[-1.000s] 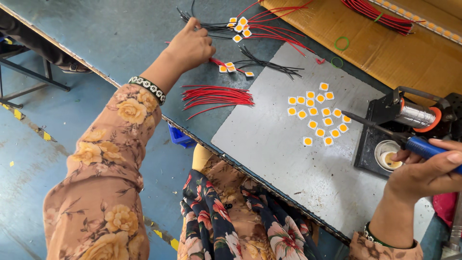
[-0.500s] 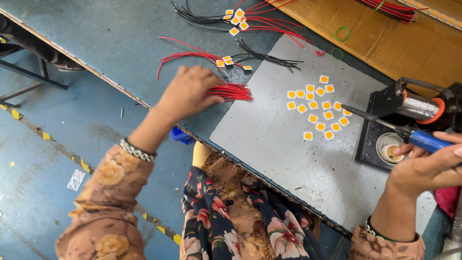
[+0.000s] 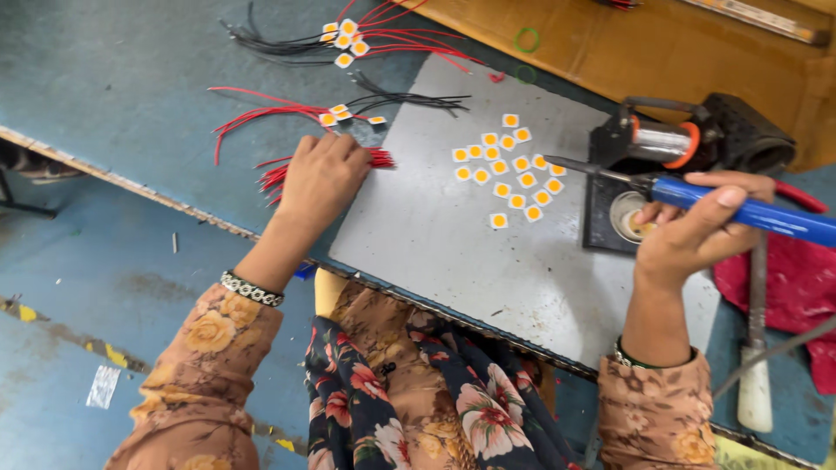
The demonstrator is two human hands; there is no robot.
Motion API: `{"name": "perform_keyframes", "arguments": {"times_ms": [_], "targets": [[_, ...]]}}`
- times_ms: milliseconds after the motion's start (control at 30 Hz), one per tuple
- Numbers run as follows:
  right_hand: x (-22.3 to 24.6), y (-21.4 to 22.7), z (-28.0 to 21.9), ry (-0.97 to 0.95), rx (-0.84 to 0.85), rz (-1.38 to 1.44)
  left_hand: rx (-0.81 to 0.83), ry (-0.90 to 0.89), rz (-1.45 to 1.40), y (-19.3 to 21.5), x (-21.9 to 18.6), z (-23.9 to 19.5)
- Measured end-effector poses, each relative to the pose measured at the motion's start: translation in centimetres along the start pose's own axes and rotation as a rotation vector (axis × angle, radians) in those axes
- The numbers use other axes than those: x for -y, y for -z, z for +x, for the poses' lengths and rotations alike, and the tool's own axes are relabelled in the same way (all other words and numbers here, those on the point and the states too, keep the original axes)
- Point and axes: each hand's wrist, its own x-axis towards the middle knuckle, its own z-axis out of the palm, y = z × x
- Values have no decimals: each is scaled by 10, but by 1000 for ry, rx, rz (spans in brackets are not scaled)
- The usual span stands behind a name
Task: The person solders red wires to small square LED modules on a workbench. They repeatedly pick up a module, apply solder with a soldering iron, and place the finished unit aside. The person also uses wire cutters to trim wire ends.
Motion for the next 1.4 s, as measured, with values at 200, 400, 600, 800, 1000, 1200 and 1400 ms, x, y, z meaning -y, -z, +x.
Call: {"name": "perform_keyframes", "arguments": {"times_ms": [200,400,600,800,1000,1200,1400], "targets": [[6,-5,0,-8,-49,59,49,0,32,-7,2,10],[18,-18,-1,22,-22,19,109,-29,-159,22,-36,27],[15,-20,1,9,-42,-27,160,23,-634,21,-97,39],[10,-6,3,3,-47,79,223,68,-734,5,-110,46],[13,-1,1,37,-43,12,219,-15,-685,5,-129,53],[14,4,2,64,-29,-52,249,-58,-682,5,-142,54],[13,4,1,65,-12,-79,291,-29,-735,24,-128,44]]}}
